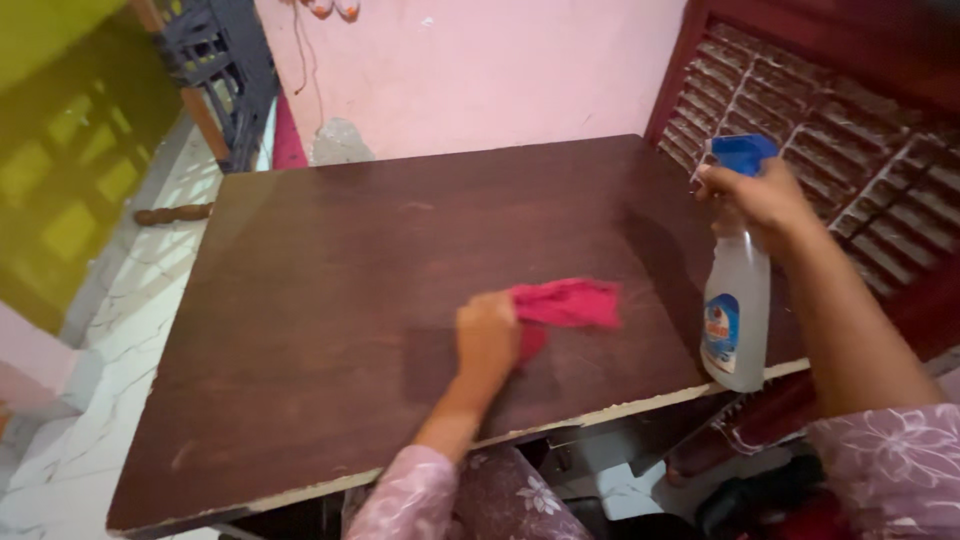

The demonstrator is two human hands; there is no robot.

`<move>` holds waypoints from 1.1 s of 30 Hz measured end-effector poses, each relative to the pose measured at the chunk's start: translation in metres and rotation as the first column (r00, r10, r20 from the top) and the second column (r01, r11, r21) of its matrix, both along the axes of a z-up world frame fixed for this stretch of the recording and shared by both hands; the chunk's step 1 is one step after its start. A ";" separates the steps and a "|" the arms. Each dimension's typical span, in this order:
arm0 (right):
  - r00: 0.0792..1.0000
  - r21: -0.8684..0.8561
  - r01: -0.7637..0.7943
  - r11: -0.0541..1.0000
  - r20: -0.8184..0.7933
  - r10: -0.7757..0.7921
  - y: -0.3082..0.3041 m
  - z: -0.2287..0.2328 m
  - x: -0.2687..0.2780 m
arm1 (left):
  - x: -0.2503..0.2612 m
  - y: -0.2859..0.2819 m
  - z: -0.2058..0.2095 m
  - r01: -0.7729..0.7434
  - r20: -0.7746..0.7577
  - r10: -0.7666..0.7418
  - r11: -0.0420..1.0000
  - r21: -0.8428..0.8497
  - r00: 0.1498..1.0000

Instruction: The person removes a patterned cloth from a wooden table, then sprays a cleaning solution onto the surface and wipes it thoroughly with a red cloth. The person repeatedly sprays and wipes different sections of the table until the entire surface is covered.

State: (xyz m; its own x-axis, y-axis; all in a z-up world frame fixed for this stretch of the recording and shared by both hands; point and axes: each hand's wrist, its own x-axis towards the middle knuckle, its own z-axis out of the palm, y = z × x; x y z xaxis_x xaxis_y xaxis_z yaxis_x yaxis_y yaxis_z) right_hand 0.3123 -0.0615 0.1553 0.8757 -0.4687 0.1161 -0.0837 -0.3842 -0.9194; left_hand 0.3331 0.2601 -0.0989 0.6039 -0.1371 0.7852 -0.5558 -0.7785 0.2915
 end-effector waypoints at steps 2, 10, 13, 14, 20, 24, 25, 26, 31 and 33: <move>0.996 0.011 -0.092 0.996 -0.017 0.092 0.013 0.001 -0.005 | 0.001 0.041 0.004 -0.220 -0.111 0.243 0.957 0.190 0.964; 0.922 -0.109 -0.369 0.923 0.080 0.378 0.081 -0.006 -0.017 | -0.014 0.100 0.074 -0.323 -0.122 0.381 0.885 0.335 0.916; 0.819 -0.146 -0.559 0.816 0.055 0.571 0.095 -0.003 -0.008 | -0.023 0.076 0.127 -0.141 -0.327 0.167 0.985 0.104 0.930; 0.810 -0.114 -0.573 0.811 0.069 0.582 0.097 -0.004 -0.006 | -0.026 0.066 0.144 -0.104 -0.287 0.109 0.994 0.032 0.952; 0.758 0.018 -0.644 0.765 0.158 0.633 0.087 -0.015 0.000 | -0.027 0.015 0.220 0.337 0.141 -0.308 0.897 -0.285 0.941; 0.759 0.072 -0.645 0.761 0.176 0.626 0.073 -0.015 0.000 | -0.012 -0.022 0.242 0.424 0.134 -0.403 0.873 -0.243 0.905; 0.762 0.096 -0.644 0.759 0.175 0.624 0.071 -0.015 -0.001 | -0.009 -0.030 0.244 0.443 0.113 -0.428 0.860 -0.253 0.897; 0.751 0.097 -0.655 0.750 0.198 0.630 0.069 -0.015 -0.003 | -0.005 -0.037 0.246 0.461 0.092 -0.454 0.847 -0.262 0.886; 0.738 0.041 -0.659 0.751 0.231 0.634 0.055 -0.017 -0.005 | 0.007 -0.060 0.245 0.472 -0.015 -0.494 0.838 -0.273 0.869; 0.728 0.128 -0.678 0.724 0.255 0.636 0.053 -0.020 -0.005 | 0.013 -0.066 0.244 0.495 -0.008 -0.519 0.820 -0.288 0.855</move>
State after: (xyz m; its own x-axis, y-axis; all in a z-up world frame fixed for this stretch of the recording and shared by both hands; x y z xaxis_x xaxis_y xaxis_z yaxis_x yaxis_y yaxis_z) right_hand 0.3070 -0.0085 0.1349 0.9432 0.1872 0.2745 0.2943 -0.0874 -0.9517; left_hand 0.3459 0.1938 0.1451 0.5708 -0.2355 0.7866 -0.8150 -0.2789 0.5079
